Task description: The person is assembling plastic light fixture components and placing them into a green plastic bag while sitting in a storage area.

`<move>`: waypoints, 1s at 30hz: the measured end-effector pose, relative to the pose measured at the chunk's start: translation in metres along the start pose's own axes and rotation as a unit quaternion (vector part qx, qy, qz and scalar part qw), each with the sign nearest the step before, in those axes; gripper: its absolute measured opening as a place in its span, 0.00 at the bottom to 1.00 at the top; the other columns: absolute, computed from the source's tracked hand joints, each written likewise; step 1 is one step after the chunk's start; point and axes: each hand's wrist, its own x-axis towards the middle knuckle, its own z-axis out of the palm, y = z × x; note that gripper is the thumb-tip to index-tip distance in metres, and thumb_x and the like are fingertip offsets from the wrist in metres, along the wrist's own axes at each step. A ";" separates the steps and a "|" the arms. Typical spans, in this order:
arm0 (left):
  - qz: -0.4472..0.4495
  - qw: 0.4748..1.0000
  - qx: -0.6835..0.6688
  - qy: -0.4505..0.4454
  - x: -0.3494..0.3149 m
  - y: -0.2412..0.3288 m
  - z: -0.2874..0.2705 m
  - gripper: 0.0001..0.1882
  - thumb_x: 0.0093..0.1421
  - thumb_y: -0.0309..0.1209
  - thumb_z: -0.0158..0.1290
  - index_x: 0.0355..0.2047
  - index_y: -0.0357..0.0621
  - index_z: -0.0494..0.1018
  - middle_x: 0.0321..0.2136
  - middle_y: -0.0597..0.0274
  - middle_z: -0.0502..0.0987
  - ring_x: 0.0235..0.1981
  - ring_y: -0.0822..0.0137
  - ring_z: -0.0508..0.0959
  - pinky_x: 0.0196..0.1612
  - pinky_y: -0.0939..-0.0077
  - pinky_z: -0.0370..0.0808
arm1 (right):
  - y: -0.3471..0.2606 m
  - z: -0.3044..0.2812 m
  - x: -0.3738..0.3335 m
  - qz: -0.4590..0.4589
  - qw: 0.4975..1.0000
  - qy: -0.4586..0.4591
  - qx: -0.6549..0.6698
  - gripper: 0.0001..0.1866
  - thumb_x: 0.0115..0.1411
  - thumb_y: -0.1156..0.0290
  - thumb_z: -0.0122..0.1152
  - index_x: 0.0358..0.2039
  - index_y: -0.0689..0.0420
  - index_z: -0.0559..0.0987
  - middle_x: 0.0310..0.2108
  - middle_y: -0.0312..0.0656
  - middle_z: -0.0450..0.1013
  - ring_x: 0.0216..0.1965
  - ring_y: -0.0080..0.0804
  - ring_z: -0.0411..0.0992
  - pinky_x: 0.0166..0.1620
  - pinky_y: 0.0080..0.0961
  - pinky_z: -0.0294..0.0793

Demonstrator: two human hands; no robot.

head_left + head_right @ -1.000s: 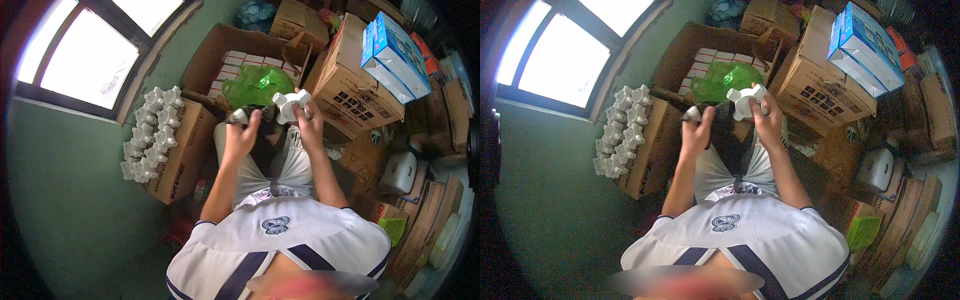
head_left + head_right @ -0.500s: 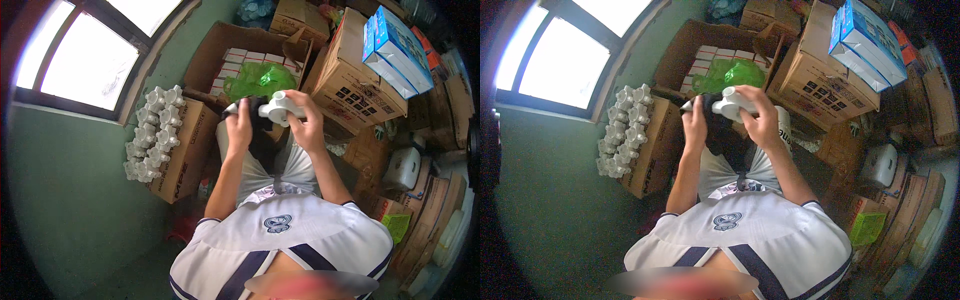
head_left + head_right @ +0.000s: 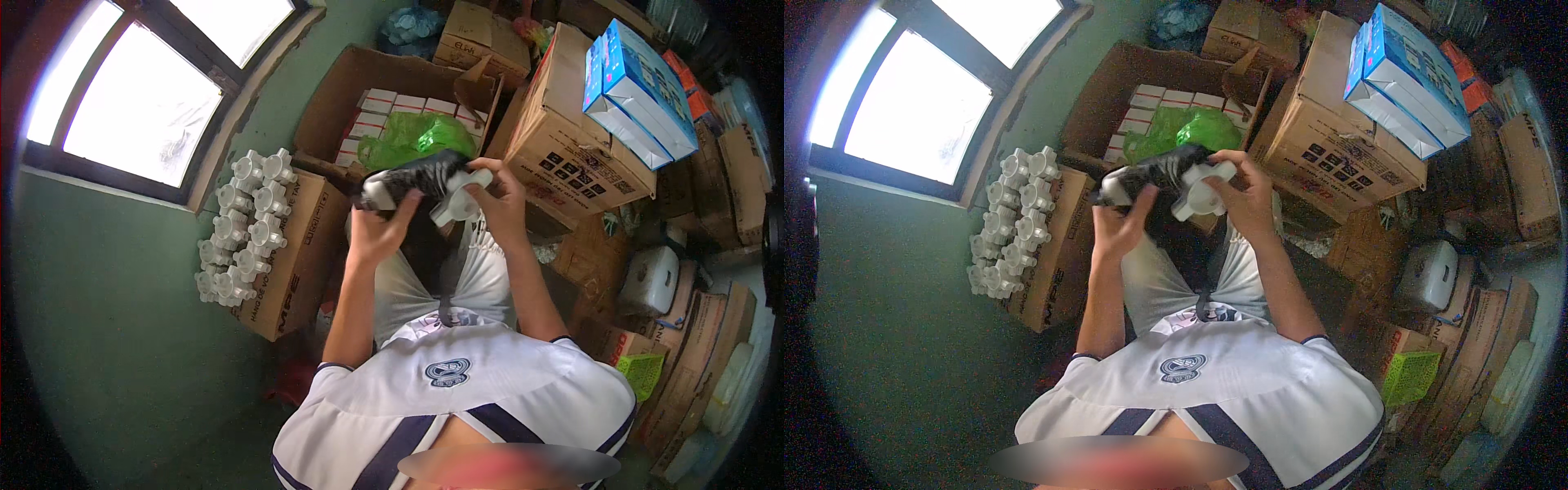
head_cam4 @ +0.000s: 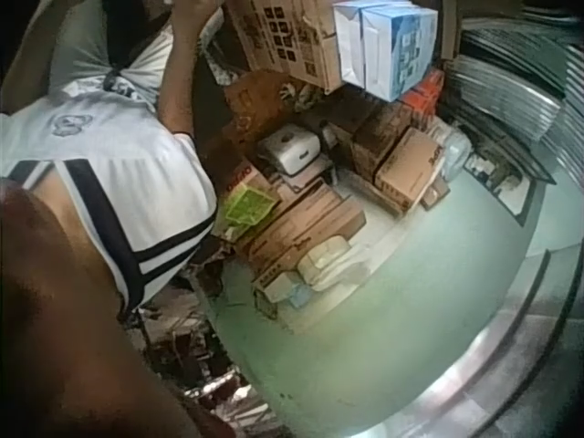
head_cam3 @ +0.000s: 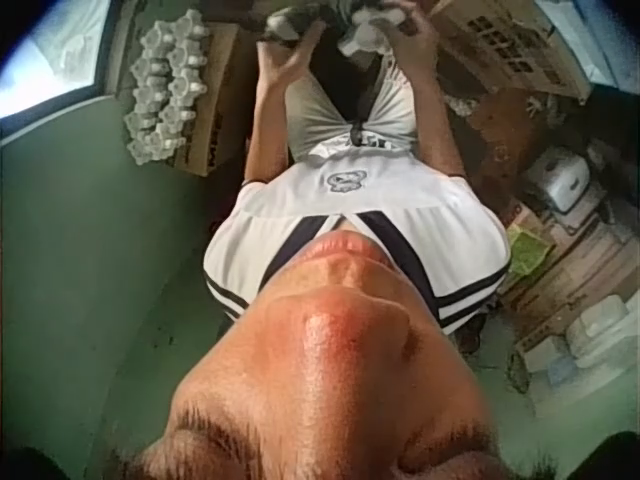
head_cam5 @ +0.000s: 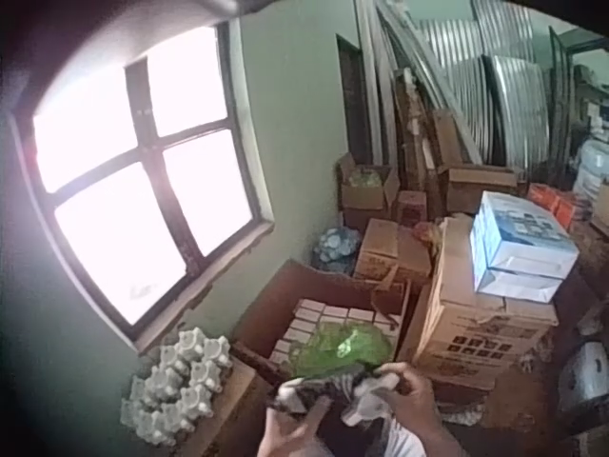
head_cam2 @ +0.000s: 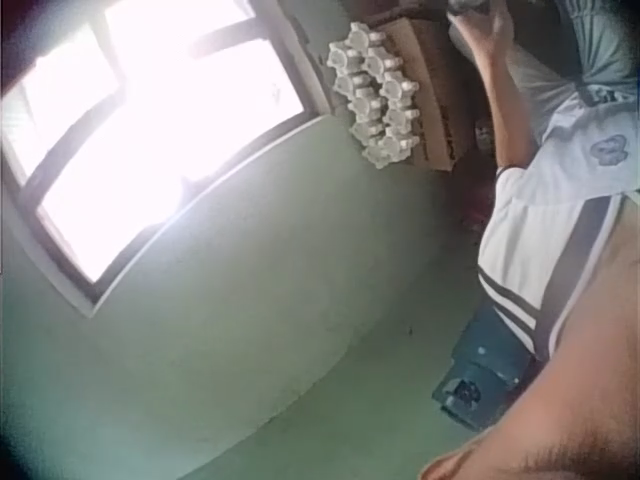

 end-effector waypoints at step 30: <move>0.217 0.948 0.226 -0.062 0.006 0.059 0.007 0.12 0.51 0.32 0.69 0.33 0.41 0.81 0.29 0.56 0.83 0.34 0.51 0.80 0.50 0.55 0.75 | -0.002 0.006 0.010 0.180 0.732 -0.071 0.653 0.42 0.65 0.38 0.53 0.64 0.65 0.71 0.65 0.69 0.65 0.65 0.71 0.67 0.60 0.65 0.75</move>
